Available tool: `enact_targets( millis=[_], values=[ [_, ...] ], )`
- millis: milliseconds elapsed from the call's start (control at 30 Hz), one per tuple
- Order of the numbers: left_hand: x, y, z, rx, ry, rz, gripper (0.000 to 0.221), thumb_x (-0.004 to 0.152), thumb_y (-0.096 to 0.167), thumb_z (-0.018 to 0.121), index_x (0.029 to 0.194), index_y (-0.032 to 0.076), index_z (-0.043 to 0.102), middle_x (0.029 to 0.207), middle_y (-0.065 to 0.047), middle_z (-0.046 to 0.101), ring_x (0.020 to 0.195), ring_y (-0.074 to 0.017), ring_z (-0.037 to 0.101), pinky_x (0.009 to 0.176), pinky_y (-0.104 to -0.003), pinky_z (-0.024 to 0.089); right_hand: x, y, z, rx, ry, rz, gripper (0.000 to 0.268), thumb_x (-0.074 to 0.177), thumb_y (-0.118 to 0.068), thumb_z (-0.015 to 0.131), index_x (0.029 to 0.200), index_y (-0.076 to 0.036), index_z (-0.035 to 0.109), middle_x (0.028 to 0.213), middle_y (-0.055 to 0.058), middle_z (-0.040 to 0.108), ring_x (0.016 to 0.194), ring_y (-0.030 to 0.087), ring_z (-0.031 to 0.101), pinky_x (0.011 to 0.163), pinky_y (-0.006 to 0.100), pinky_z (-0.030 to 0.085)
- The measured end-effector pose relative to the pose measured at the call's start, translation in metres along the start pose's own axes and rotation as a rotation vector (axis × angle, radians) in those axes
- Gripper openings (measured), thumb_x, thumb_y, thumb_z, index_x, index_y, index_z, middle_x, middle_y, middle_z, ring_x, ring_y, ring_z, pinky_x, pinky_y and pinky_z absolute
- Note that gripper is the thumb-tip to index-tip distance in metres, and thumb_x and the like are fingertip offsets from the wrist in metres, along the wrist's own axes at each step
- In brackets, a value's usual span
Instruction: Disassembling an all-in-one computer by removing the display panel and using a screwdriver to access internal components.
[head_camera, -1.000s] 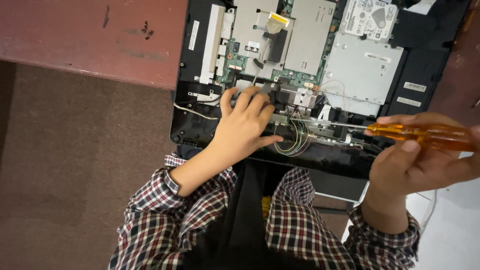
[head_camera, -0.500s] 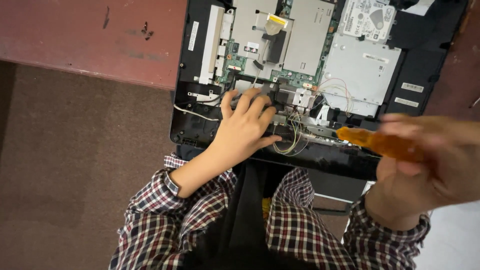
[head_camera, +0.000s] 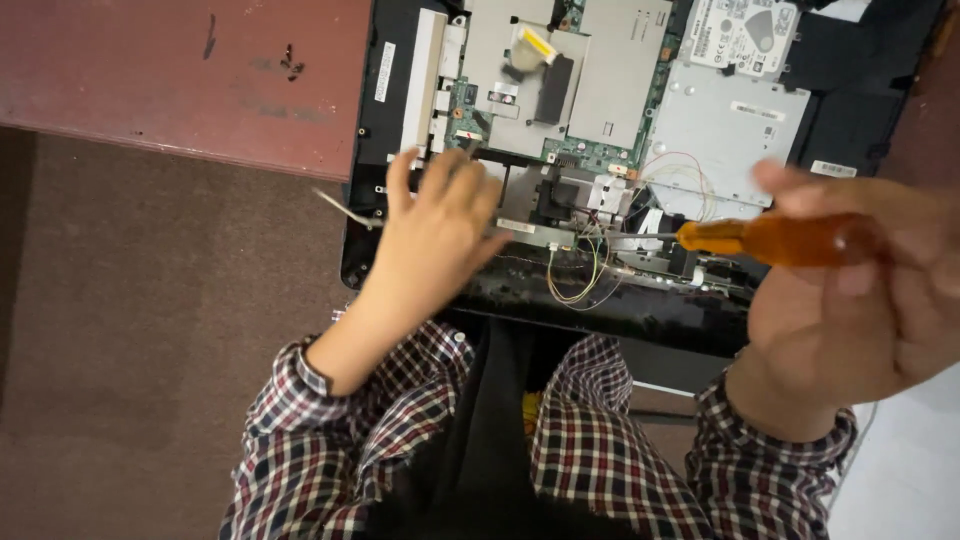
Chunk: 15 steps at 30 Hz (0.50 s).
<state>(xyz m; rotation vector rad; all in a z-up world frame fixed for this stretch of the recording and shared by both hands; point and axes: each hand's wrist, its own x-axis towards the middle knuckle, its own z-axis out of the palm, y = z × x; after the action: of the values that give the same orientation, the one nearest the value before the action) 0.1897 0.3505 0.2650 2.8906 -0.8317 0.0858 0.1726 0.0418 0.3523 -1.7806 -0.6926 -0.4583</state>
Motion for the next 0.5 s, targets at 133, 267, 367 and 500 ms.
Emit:
enact_targets(
  millis=[133,267,367,500],
  values=[
    [0.010,-0.026,0.009,-0.161,0.043,0.050,0.056,0.085,0.047,0.083,0.121,0.008,0.065,0.120,-0.007,0.061,0.118,-0.0340,0.053,0.104,-0.057,0.037,0.001,-0.004,0.023,-0.160,0.146,-0.068,0.041,0.113,-0.040,0.040,0.127,-0.003,0.045,0.144,0.011,0.044,0.138,0.024,0.045,0.108,0.045,0.057],
    [0.006,-0.037,0.011,-0.248,0.026,0.114,0.066,0.080,0.048,0.088,0.127,0.010,0.062,0.126,-0.008,0.058,0.125,-0.0325,0.049,0.111,-0.058,0.030,-0.008,0.006,0.006,0.003,0.095,-0.016,0.029,0.095,-0.015,0.074,0.114,-0.016,0.053,0.128,0.004,0.053,0.110,0.018,0.061,0.102,0.029,0.059],
    [0.006,-0.038,0.011,-0.279,0.043,0.122,0.065,0.081,0.047,0.089,0.127,0.010,0.062,0.126,-0.008,0.057,0.125,-0.0322,0.048,0.111,-0.057,0.029,-0.006,0.001,0.003,-0.035,0.095,0.012,0.022,0.116,-0.006,0.042,0.127,0.012,0.051,0.129,0.023,0.059,0.112,0.035,0.069,0.105,0.047,0.066],
    [0.006,-0.039,0.012,-0.289,0.048,0.122,0.064,0.081,0.046,0.090,0.126,0.011,0.062,0.124,-0.007,0.058,0.125,-0.0311,0.049,0.110,-0.056,0.029,-0.013,0.012,-0.011,-0.187,-0.076,-0.064,0.046,0.097,-0.025,0.055,0.136,-0.001,0.047,0.150,0.017,0.038,0.143,0.033,0.041,0.119,0.049,0.050]
  ],
)
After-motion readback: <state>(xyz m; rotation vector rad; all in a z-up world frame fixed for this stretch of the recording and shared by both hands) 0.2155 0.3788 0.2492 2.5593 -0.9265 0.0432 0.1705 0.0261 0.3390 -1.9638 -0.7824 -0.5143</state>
